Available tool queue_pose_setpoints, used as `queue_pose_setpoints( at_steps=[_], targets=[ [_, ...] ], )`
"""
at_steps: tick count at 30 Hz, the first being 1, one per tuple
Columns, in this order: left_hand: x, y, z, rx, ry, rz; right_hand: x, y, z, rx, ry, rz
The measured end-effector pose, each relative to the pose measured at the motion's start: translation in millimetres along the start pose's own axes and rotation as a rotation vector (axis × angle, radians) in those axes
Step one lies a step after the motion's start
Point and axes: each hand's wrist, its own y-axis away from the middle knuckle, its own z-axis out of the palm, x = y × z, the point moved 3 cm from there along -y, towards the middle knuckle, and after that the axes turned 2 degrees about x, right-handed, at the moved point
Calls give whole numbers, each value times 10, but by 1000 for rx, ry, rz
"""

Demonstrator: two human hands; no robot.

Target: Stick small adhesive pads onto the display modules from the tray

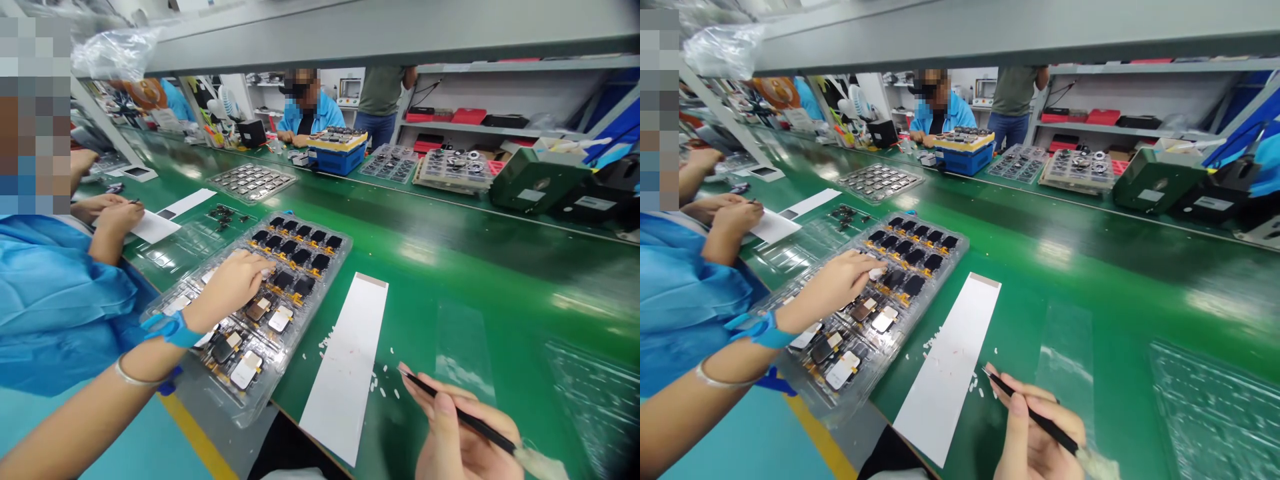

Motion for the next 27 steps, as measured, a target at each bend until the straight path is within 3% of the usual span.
queue_pose_setpoints(
  at_steps=[11, 18, 21, 23, 25, 27],
  targets=[
    [341, -289, 62, -125, -47, -24, -35, -19, 38, 46, 27, 26],
    [420, -223, -208, -105, 38, -40, -85, -93, -56, 57, 55, 61],
    [617, -13, -313, -61, 402, 73, -156, -177, -59, -81, 117, 95],
    [832, 181, -346, 21, 594, 146, -233, -236, -32, -225, 178, 42],
    [1066, 373, -333, 114, 665, 146, -315, -274, 15, -381, 290, -45],
    [1290, 522, -266, 129, 779, 84, -378, -286, 66, -511, 434, -144]
  ],
)
